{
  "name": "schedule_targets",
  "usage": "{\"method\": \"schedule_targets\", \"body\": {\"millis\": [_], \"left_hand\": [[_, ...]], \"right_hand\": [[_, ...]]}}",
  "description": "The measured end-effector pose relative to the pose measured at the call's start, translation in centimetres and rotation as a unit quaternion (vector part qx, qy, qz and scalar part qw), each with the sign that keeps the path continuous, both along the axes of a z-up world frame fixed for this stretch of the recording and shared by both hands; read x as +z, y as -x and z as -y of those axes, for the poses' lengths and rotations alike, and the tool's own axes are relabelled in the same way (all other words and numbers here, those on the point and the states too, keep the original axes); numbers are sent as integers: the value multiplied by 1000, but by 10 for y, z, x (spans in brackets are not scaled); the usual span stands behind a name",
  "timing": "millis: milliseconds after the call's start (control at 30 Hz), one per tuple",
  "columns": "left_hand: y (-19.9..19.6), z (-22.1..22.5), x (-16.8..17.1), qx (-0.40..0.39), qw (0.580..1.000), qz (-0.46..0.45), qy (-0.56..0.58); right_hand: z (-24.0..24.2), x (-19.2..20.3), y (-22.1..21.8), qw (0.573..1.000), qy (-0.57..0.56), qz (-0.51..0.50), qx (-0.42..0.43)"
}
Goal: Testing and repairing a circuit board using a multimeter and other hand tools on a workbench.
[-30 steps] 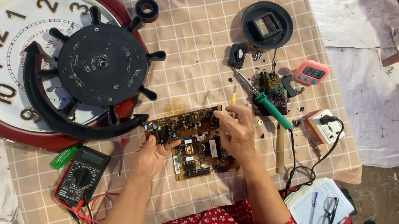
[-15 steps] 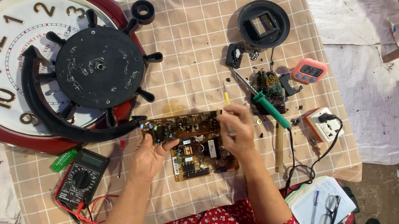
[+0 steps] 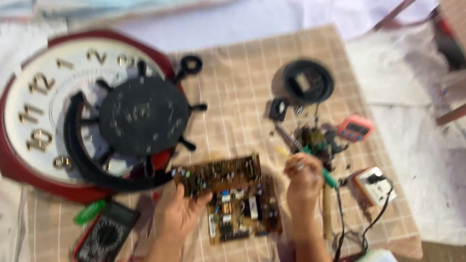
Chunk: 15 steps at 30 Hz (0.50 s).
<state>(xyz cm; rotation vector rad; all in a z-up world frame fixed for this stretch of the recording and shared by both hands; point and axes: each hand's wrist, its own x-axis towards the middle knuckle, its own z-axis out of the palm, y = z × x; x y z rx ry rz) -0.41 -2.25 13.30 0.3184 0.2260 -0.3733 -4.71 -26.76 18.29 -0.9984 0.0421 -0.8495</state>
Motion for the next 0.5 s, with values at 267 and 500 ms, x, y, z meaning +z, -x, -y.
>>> {"method": "schedule_targets", "body": {"millis": [267,500], "left_hand": [[4,-7,-67,-109,993,13,-36],[-3,-3,-59,-109,993,-7,-45]], "right_hand": [[-11,9,6,936,302,-176,35],[0,-2,8,936,260,-166,173]]}}
